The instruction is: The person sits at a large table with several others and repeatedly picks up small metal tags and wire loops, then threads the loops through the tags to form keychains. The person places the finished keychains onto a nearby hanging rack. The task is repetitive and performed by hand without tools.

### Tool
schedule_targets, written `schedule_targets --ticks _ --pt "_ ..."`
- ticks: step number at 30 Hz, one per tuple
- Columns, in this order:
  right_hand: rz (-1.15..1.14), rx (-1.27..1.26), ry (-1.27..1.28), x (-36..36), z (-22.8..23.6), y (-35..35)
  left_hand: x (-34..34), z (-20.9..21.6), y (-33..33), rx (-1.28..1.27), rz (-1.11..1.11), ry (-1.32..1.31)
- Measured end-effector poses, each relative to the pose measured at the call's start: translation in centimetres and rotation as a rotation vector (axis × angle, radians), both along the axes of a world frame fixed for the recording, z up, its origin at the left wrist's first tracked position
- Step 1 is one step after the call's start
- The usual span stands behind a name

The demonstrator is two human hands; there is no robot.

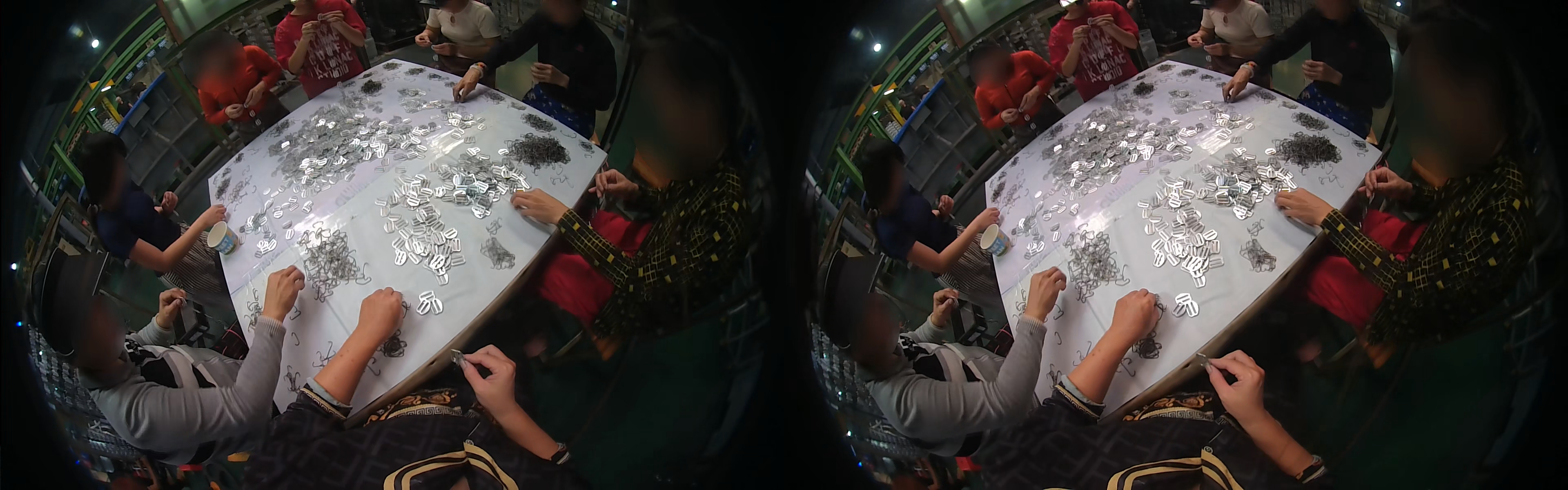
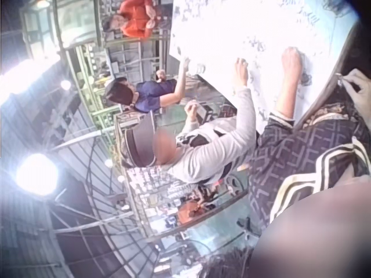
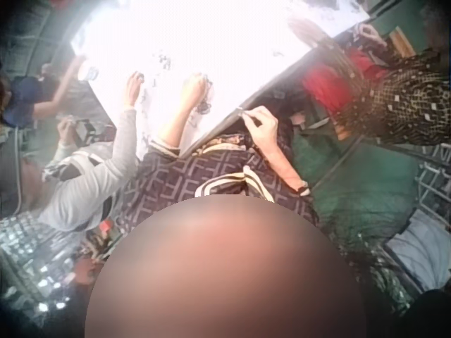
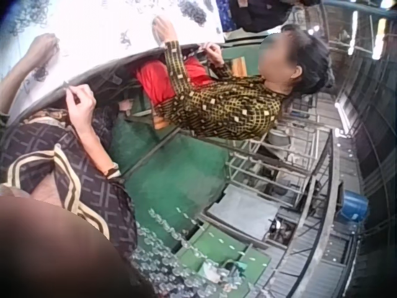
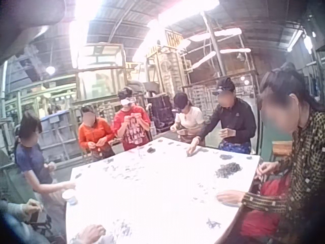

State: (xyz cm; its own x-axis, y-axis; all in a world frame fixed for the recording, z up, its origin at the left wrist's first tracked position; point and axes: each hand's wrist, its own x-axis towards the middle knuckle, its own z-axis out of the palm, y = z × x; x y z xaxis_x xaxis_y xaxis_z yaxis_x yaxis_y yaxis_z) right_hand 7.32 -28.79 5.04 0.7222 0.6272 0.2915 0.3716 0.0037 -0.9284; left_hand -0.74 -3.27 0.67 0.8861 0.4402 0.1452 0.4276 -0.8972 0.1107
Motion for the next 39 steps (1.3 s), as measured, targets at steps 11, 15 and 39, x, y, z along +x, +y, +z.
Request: schedule_targets --ticks 11,15,39 --pt "0.025 -0.007 -0.037 0.3 -0.2 0.0 -2.7 -0.3 3.5 -1.062 0.227 -0.354" --pt "0.001 -0.008 -0.008 0.2 -0.2 0.2 -2.7 2.2 1.0 -1.444 0.123 -0.557" --pt "0.011 -0.118 -0.068 4.1 -2.0 3.6 -2.2 6.6 -12.2 -1.131 -0.403 -0.559"
